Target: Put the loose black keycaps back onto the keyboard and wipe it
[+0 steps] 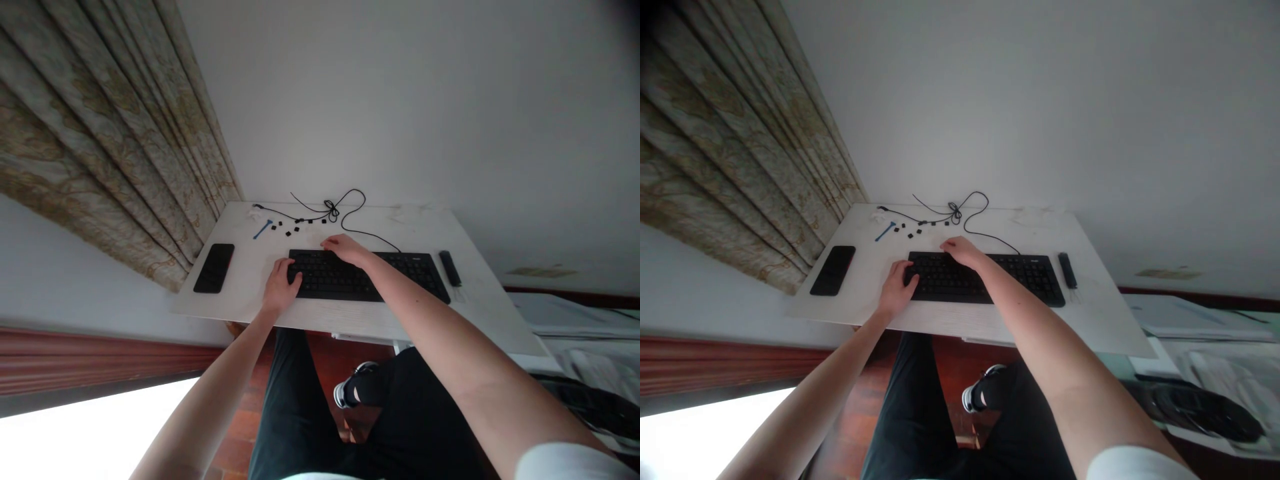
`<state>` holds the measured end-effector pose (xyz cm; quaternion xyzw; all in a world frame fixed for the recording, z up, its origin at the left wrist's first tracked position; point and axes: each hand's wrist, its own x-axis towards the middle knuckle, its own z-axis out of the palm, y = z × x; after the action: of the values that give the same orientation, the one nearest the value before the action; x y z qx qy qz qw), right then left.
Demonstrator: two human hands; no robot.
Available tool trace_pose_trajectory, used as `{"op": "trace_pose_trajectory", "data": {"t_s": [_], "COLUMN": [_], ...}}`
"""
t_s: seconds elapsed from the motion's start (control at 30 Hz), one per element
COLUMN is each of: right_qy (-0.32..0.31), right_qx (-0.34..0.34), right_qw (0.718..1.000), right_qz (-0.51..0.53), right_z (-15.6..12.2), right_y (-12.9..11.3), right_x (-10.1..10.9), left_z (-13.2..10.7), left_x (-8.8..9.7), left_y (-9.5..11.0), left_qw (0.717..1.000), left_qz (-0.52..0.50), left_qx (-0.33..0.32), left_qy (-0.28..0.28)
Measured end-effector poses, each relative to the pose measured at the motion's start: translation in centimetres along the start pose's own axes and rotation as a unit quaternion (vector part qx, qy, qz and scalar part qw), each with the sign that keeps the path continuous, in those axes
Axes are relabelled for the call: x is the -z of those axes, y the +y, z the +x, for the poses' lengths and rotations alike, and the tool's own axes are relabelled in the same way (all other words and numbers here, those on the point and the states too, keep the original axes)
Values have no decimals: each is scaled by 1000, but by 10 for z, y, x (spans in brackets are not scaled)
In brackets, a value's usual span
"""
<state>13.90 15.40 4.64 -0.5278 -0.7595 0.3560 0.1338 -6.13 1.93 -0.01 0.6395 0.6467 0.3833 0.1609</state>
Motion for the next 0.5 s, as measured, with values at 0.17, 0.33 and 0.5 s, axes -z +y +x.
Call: {"op": "trace_pose_trajectory", "data": {"t_s": [0.17,0.33,0.5], "right_qy": [158,321,427], "right_qx": [25,15,14], "right_qw": [983,929,868], "right_qz": [-94,-183,-251], "right_z": [-38,-103,-147], "right_y": [29,94,135], "right_x": [23,31,19], "left_z": [0,0,-3], "left_x": [-1,-4,-7], "left_y": [-1,-3,0], "left_qw": [1000,998,988], "left_qz": [8,41,112], "left_qx": [-14,-45,-103], "left_qy": [1,8,-3]}}
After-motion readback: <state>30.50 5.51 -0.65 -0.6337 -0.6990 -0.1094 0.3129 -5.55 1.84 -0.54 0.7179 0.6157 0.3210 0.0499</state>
